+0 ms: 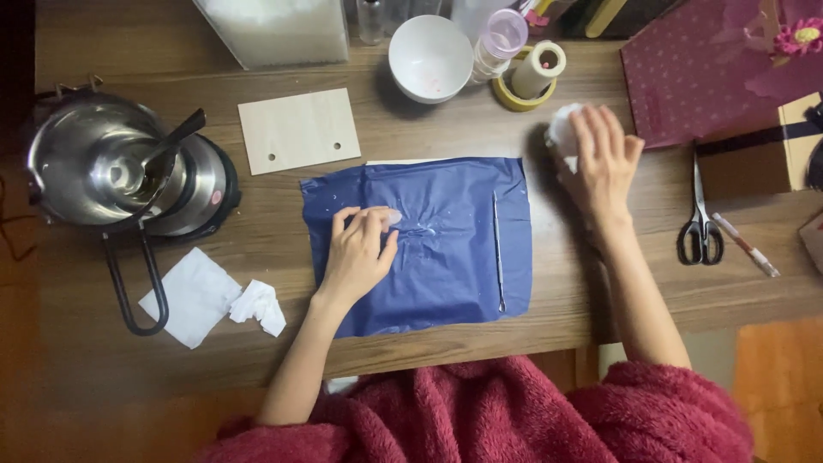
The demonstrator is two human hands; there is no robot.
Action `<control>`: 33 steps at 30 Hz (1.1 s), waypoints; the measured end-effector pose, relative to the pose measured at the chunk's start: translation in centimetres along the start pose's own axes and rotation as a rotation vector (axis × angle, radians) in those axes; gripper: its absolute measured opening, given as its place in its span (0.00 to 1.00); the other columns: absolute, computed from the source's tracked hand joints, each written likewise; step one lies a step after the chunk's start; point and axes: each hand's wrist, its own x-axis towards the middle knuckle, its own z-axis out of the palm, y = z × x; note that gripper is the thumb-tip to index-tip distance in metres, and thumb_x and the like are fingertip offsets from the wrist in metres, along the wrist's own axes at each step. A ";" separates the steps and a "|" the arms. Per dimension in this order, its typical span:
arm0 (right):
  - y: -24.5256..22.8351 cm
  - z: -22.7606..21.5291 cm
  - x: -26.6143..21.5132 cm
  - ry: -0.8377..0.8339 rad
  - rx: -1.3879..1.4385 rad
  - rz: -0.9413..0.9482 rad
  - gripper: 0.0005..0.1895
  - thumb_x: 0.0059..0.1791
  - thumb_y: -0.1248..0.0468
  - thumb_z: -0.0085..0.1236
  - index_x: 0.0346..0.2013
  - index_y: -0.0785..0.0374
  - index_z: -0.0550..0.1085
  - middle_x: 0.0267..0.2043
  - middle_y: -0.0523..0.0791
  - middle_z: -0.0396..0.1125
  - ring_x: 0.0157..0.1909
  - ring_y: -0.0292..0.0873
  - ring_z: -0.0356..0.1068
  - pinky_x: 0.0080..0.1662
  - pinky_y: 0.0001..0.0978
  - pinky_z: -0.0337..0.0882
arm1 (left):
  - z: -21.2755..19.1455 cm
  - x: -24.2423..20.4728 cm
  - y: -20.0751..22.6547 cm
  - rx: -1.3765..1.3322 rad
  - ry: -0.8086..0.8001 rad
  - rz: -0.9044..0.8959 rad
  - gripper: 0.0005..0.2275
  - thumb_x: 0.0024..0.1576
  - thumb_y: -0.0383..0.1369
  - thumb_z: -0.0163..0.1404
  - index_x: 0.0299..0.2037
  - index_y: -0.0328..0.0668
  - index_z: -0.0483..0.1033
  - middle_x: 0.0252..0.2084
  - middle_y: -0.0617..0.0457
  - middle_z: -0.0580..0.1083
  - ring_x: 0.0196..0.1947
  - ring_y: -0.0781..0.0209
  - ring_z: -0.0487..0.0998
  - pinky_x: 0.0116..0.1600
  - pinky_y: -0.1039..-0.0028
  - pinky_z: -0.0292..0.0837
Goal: Shaping and refining wax petals for a candle using fingers and small hand tools.
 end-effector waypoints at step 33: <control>2.0 2.1 3.7 -0.060 0.030 0.113 0.34 0.45 0.56 0.64 0.62 0.61 0.62 0.65 0.55 0.53 0.63 0.56 0.56 0.42 0.47 0.61 | 0.7 -0.7 -0.8 -0.023 -0.066 -0.039 0.08 0.54 0.27 0.49 0.43 0.39 0.67 0.38 0.55 0.74 0.33 0.64 0.74 0.55 0.65 0.58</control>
